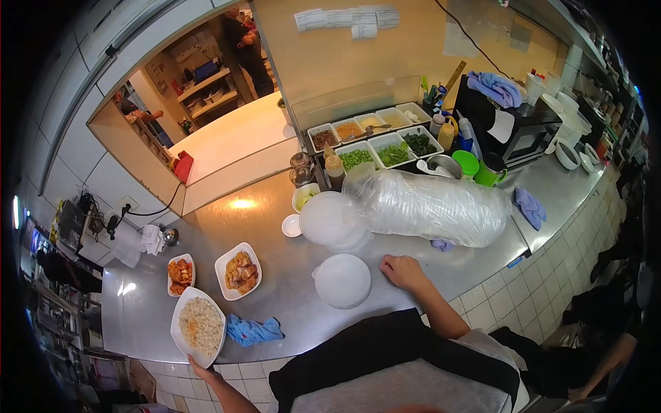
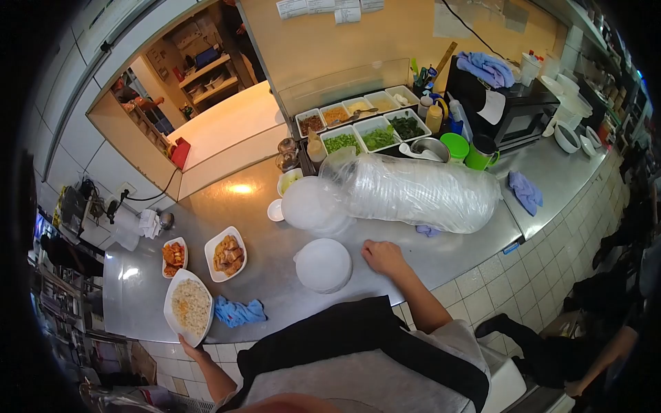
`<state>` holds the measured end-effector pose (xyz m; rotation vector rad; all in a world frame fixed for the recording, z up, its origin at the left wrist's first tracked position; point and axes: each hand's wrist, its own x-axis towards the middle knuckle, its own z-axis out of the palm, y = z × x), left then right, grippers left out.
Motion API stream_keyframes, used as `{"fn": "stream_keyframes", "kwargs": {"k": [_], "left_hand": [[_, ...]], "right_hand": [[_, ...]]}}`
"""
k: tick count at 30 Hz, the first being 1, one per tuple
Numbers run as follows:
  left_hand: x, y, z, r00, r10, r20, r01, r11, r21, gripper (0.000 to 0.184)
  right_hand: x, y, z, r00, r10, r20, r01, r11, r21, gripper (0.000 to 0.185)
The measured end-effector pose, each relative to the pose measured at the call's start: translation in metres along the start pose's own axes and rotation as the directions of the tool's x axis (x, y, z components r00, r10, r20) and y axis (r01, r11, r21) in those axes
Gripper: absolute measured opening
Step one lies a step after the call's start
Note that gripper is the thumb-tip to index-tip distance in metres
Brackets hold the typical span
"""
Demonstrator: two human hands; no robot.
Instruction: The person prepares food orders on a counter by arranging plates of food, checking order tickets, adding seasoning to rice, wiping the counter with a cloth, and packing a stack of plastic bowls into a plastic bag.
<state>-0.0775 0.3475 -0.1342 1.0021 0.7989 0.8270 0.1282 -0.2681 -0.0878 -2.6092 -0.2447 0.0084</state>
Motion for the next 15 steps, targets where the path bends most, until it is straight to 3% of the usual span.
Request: {"fn": "stream_keyframes", "kwargs": {"k": [3,6,9,15], "left_hand": [[0.006,-0.003,-0.004,1.0,-0.001,-0.031,0.002,1.0,0.013,0.063],[0.019,-0.009,-0.012,0.998,0.003,-0.059,-0.004,1.0,-0.017,0.061],[0.026,-0.012,-0.019,0.997,0.023,-0.079,-0.024,1.0,-0.011,0.058],[0.033,-0.013,-0.022,0.993,0.045,-0.105,-0.043,0.999,0.025,0.059]], "right_hand": [[0.006,-0.009,0.007,0.99,-0.017,-0.143,0.013,0.999,-0.03,0.017],[0.009,-0.007,0.022,0.936,-0.152,-0.318,0.154,0.988,-0.018,0.012],[0.01,-0.008,0.025,0.898,-0.233,-0.374,0.225,0.972,-0.066,0.009],[0.009,-0.01,0.024,0.901,-0.236,-0.365,0.224,0.972,-0.075,0.008]]}}
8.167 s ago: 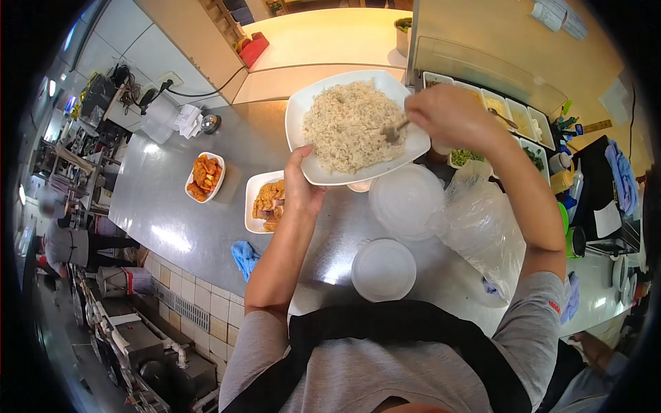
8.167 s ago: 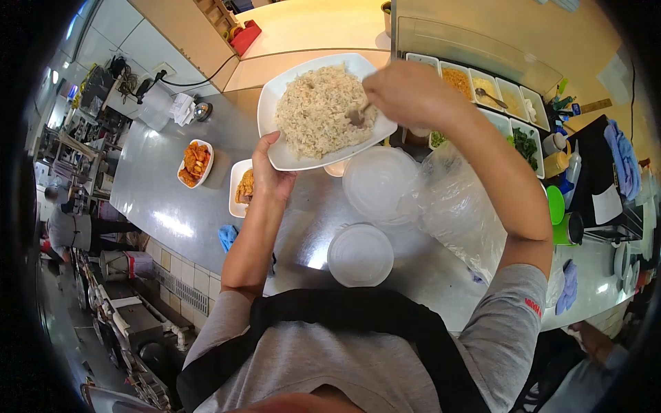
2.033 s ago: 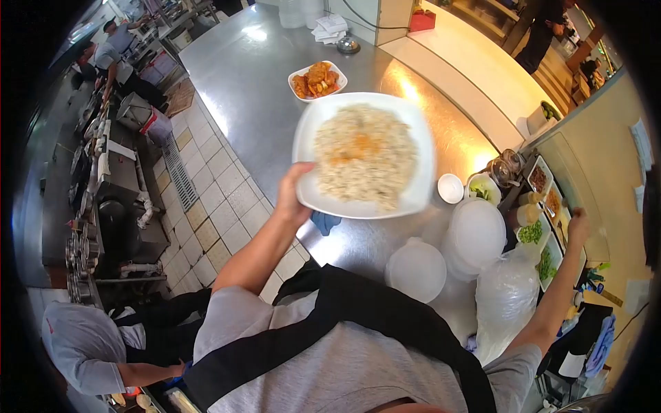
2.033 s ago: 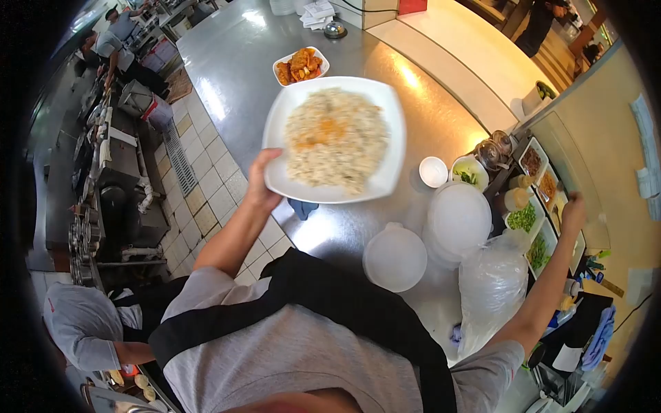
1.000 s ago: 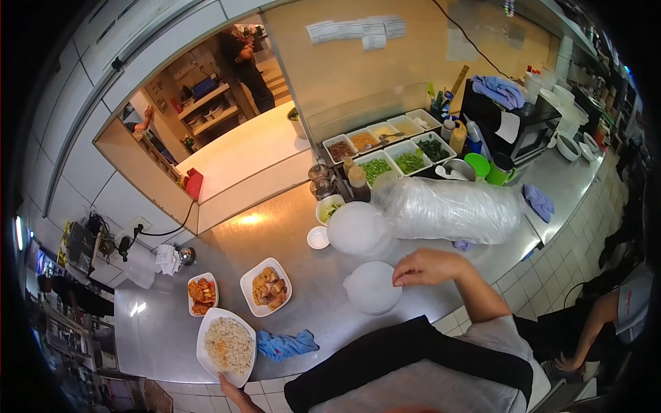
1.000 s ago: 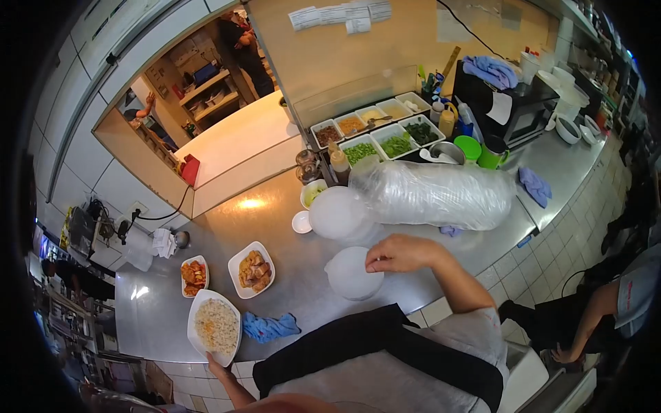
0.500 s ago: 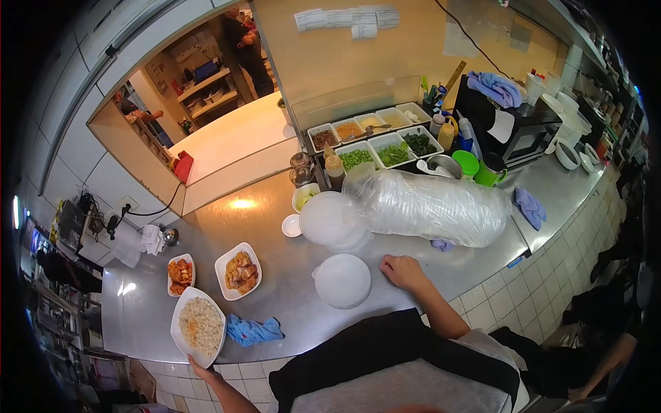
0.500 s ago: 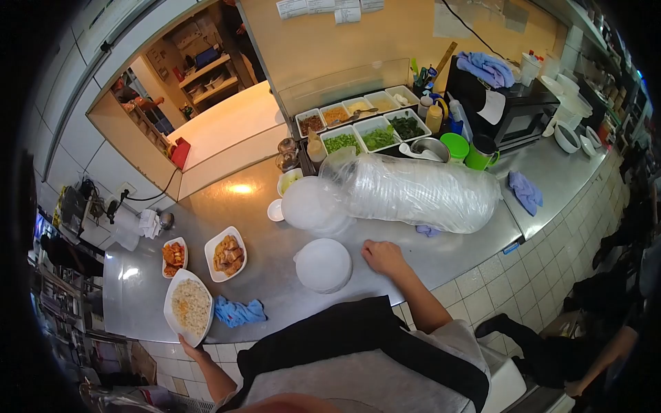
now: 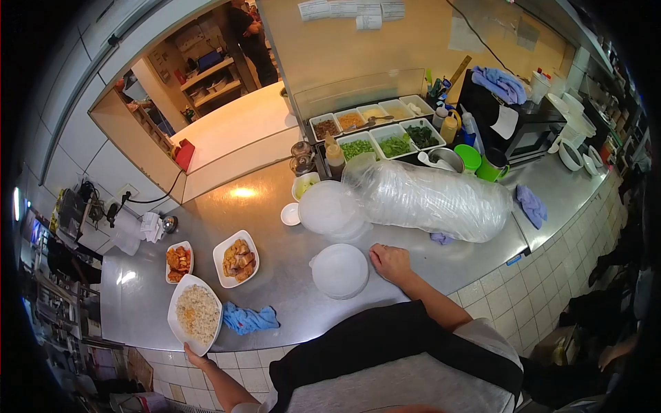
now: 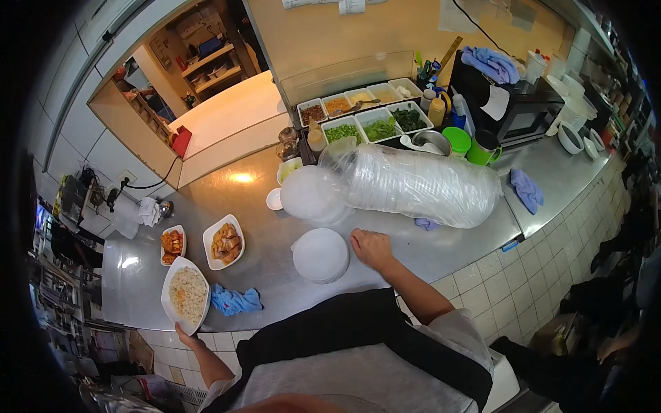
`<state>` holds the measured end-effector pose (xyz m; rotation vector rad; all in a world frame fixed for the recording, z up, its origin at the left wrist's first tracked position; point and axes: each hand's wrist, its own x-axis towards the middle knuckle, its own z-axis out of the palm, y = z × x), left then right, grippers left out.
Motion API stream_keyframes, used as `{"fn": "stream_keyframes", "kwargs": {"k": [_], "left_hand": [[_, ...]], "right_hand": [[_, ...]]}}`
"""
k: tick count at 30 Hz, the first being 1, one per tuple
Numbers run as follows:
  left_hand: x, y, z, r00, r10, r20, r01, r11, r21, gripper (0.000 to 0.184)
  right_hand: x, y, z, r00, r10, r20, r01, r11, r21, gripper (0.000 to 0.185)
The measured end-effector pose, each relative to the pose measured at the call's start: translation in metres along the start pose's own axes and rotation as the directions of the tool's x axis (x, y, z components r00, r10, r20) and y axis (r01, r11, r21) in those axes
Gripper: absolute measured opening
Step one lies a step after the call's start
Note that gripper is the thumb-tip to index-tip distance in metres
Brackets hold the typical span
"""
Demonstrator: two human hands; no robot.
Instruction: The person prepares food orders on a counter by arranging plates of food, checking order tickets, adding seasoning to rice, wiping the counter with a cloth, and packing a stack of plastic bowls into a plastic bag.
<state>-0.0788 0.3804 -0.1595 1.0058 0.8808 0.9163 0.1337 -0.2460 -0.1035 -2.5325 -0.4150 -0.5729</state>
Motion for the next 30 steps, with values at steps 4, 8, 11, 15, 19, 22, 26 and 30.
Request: {"fn": "stream_keyframes", "kwargs": {"k": [4,8,11,15,19,22,26,30], "left_hand": [[-0.007,0.004,0.005,1.0,0.009,-0.017,-0.008,1.0,0.008,0.057],[-0.006,0.003,0.005,1.0,0.003,-0.014,-0.003,1.0,0.002,0.056],[-0.003,0.0,0.003,1.0,0.004,0.001,-0.004,0.999,-0.033,0.055],[0.0,0.0,0.0,1.0,0.019,0.007,-0.019,1.0,0.011,0.054],[0.006,-0.005,-0.003,1.0,0.018,0.003,-0.018,1.0,-0.015,0.052],[0.002,-0.002,0.001,1.0,0.014,-0.005,-0.014,1.0,-0.012,0.051],[-0.003,-0.002,0.003,0.999,0.033,-0.009,-0.033,0.999,-0.017,0.05],[-0.016,0.0,0.014,0.997,0.064,-0.046,-0.063,0.998,0.016,0.046]], "right_hand": [[-0.001,0.001,0.001,1.0,-0.02,0.0,0.02,1.0,0.004,0.008],[0.0,0.0,-0.001,1.0,-0.022,0.011,0.022,1.0,0.008,0.008],[0.0,-0.001,-0.002,1.0,-0.024,0.01,0.023,1.0,0.012,0.008],[0.0,-0.001,-0.002,1.0,-0.029,0.005,0.029,0.999,0.017,0.008],[0.0,0.0,-0.001,0.999,-0.035,-0.004,0.035,0.999,0.011,0.007],[0.001,0.001,0.0,0.999,-0.037,-0.001,0.037,0.999,0.002,0.008],[0.0,-0.001,0.001,1.0,-0.029,-0.005,0.029,1.0,-0.008,0.009],[0.0,-0.003,0.001,1.0,-0.017,-0.003,0.017,0.999,-0.04,0.009]]}}
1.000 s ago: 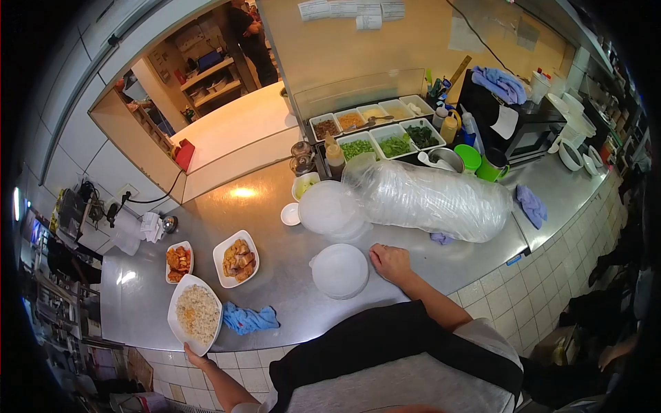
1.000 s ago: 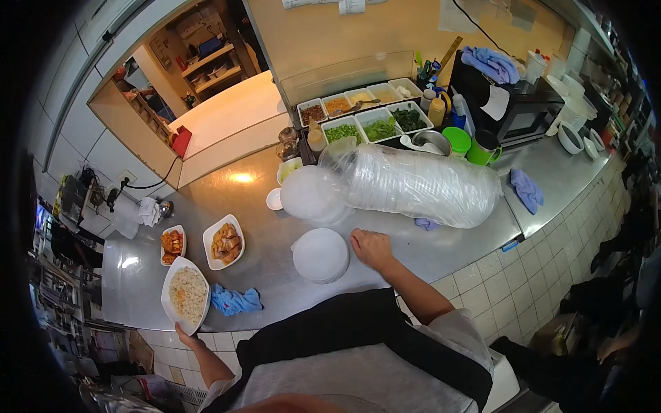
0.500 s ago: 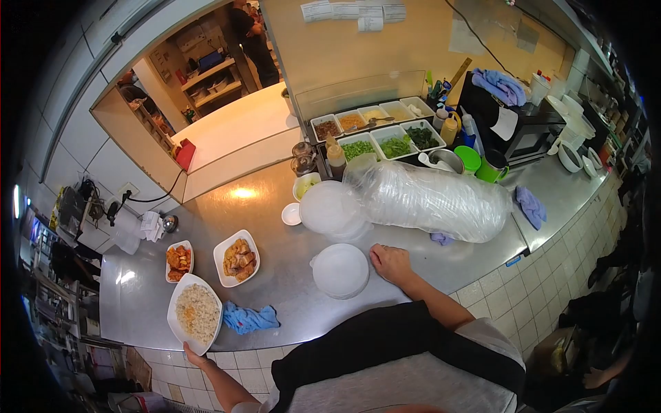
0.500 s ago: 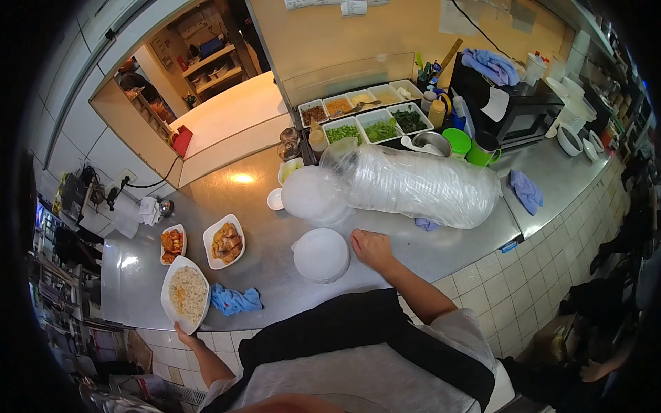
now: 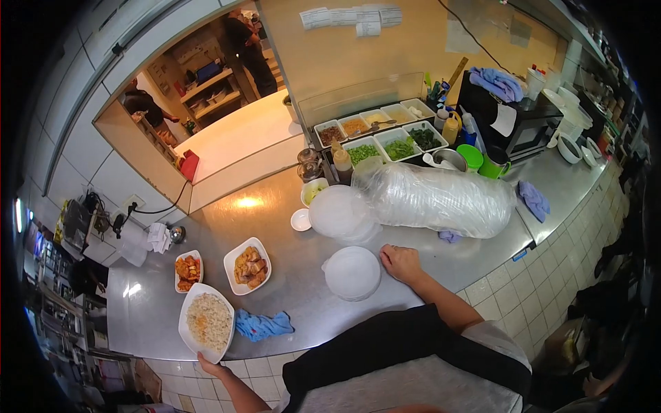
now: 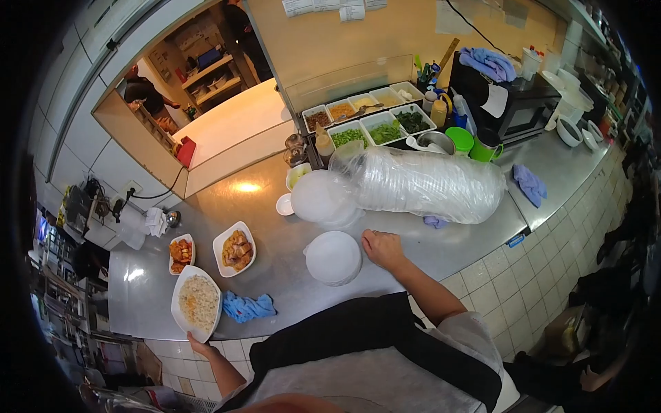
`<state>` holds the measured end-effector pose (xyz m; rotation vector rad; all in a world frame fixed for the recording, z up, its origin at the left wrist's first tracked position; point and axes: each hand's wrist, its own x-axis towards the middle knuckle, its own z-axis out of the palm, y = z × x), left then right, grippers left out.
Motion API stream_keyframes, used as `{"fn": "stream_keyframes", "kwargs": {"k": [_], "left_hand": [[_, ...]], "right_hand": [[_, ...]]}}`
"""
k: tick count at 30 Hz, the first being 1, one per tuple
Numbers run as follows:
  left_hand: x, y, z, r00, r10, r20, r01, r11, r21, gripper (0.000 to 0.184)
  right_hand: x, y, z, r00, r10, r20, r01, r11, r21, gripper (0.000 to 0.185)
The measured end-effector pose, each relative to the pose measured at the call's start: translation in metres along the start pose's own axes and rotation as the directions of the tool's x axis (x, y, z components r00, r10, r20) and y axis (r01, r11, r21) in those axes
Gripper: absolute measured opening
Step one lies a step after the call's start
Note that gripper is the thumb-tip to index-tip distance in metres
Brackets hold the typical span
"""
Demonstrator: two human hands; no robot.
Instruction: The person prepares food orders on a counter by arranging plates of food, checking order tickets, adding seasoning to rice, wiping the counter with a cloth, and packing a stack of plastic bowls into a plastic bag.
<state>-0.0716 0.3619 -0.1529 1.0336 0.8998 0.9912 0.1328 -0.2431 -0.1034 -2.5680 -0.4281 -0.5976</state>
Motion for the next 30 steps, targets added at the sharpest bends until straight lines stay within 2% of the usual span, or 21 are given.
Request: {"fn": "stream_keyframes", "kwargs": {"k": [4,7,16,20,23,26,27,29,30], "left_hand": [[-0.011,-0.005,0.008,0.997,0.074,-0.033,-0.074,0.997,0.013,0.043],[-0.026,-0.003,0.017,0.989,0.139,-0.044,-0.134,0.986,0.101,0.043],[-0.072,0.001,0.051,0.974,0.199,-0.111,-0.161,0.946,0.281,0.044],[-0.1,0.011,0.065,0.995,0.089,-0.049,-0.076,0.972,0.222,0.055],[-0.104,0.02,0.046,0.974,-0.223,0.03,0.219,0.97,0.105,0.058],[-0.102,0.025,0.03,0.982,0.129,-0.135,-0.087,0.956,0.282,0.056],[-0.126,0.048,0.044,0.95,0.288,-0.117,-0.243,0.923,0.297,0.049],[-0.144,0.068,0.054,0.866,0.489,0.109,-0.497,0.811,0.31,0.044],[-0.152,0.073,0.062,0.79,0.567,0.235,-0.614,0.738,0.282,0.041]], "right_hand": [[-0.001,0.001,0.003,1.0,0.008,0.018,-0.007,0.999,-0.034,0.009],[0.0,-0.003,0.002,1.0,0.011,0.018,-0.01,0.999,-0.045,0.009],[0.0,-0.007,0.001,1.0,0.015,0.016,-0.014,0.998,-0.067,0.008],[-0.002,-0.005,0.004,1.0,0.01,0.008,-0.01,0.997,-0.075,0.008],[-0.002,-0.004,0.003,1.0,0.008,-0.002,-0.008,0.998,-0.069,0.009],[-0.004,-0.003,0.004,0.999,0.025,-0.02,-0.026,0.999,-0.04,0.01],[-0.005,-0.002,0.003,0.999,0.035,-0.023,-0.036,0.999,-0.033,0.01],[-0.007,-0.004,0.002,0.997,0.07,-0.03,-0.07,0.997,0.032,0.011],[-0.012,-0.003,-0.002,0.994,0.103,-0.039,-0.101,0.993,0.056,0.012]]}}
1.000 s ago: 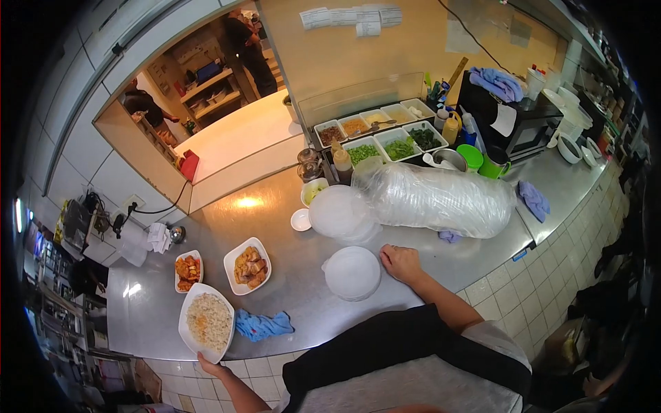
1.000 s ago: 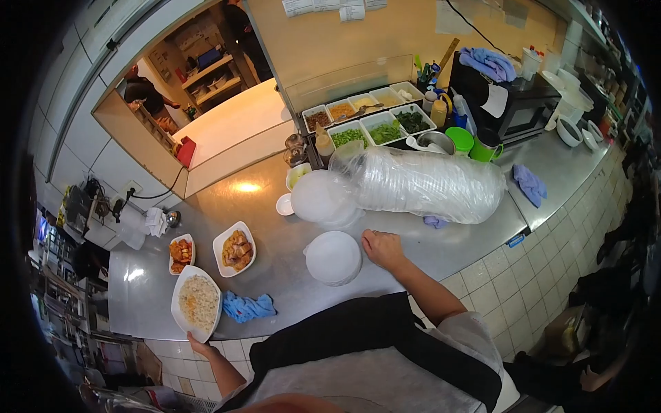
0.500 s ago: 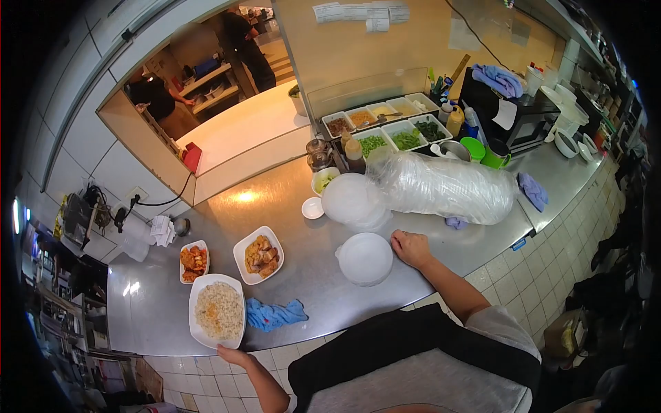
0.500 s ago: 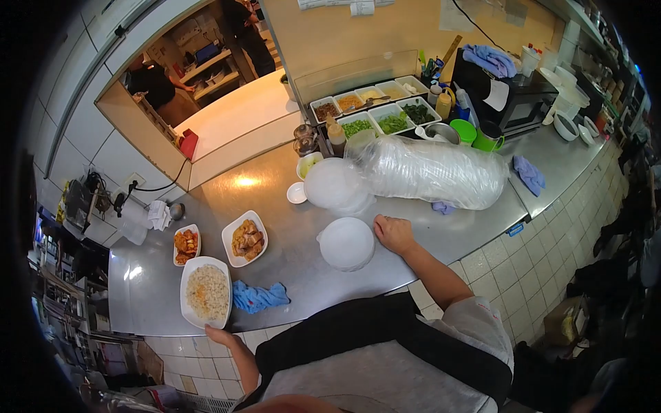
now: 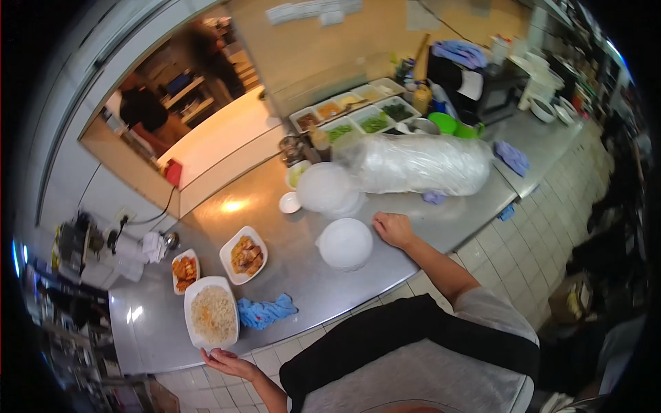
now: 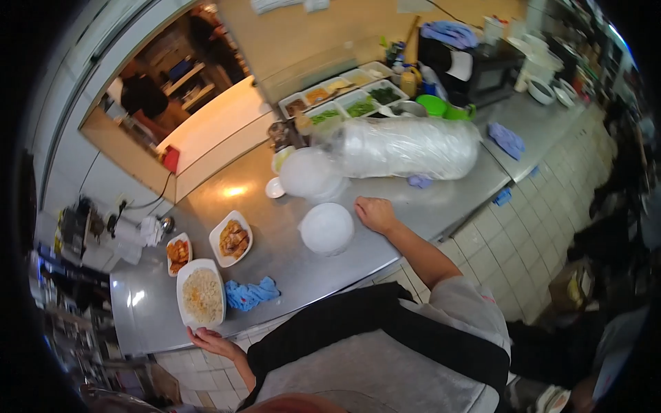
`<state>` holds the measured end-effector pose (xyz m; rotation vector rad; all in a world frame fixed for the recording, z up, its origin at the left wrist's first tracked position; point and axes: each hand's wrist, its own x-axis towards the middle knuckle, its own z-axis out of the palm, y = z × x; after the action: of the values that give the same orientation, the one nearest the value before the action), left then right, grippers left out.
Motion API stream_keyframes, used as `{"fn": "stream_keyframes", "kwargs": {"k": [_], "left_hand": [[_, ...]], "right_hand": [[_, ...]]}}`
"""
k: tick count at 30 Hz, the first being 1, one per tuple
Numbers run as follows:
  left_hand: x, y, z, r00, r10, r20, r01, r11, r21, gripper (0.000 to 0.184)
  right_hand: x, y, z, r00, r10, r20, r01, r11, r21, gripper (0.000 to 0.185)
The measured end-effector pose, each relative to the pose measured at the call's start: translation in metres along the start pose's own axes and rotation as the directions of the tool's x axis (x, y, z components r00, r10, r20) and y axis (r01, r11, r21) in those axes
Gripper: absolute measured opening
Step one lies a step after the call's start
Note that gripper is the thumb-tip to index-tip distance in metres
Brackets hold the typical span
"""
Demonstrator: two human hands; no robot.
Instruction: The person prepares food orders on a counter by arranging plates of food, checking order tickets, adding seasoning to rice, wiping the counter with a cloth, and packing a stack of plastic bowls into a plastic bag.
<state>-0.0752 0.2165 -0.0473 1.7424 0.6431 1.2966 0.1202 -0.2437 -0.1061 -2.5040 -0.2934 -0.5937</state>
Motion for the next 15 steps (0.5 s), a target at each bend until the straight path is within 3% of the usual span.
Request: {"fn": "stream_keyframes", "kwargs": {"k": [3,6,8,9,10,11,13,14,15], "left_hand": [[-0.016,0.037,0.033,0.963,-0.009,0.268,0.059,0.982,-0.18,0.034],[-0.062,0.05,0.085,0.747,-0.119,0.654,0.283,0.947,-0.151,0.032],[-0.093,0.05,0.109,0.639,-0.142,0.756,0.353,0.927,-0.125,0.032],[-0.105,0.051,0.12,0.576,-0.152,0.803,0.386,0.916,-0.104,0.033],[-0.116,0.054,0.131,0.593,-0.147,0.792,0.38,0.918,-0.114,0.033],[-0.125,0.057,0.141,0.614,-0.145,0.776,0.374,0.919,-0.125,0.033],[-0.14,0.061,0.161,0.623,-0.192,0.758,0.414,0.903,-0.112,0.033],[-0.143,0.06,0.168,0.614,-0.249,0.749,0.458,0.885,-0.081,0.034],[-0.143,0.059,0.171,0.61,-0.313,0.728,0.503,0.863,-0.05,0.034]], "right_hand": [[-0.019,0.004,-0.018,0.99,0.014,0.14,-0.019,0.999,0.032,0.015],[-0.061,0.022,-0.094,0.993,0.088,0.08,-0.096,0.991,0.09,0.019],[-0.081,0.043,-0.167,0.934,0.356,-0.024,-0.353,0.932,0.084,0.023],[-0.101,0.073,-0.194,0.903,0.344,-0.256,-0.347,0.937,0.036,0.025],[-0.121,0.105,-0.236,0.88,0.293,-0.375,-0.305,0.952,0.026,0.027],[-0.142,0.111,-0.285,0.766,0.422,-0.485,-0.392,0.905,0.167,0.027],[-0.186,0.12,-0.376,0.306,0.556,-0.773,-0.311,0.826,0.471,0.026],[-0.212,0.122,-0.425,0.137,0.483,-0.865,-0.25,0.861,0.442,0.03],[-0.269,0.148,-0.467,0.103,0.422,-0.901,-0.312,0.874,0.373,0.029]]}}
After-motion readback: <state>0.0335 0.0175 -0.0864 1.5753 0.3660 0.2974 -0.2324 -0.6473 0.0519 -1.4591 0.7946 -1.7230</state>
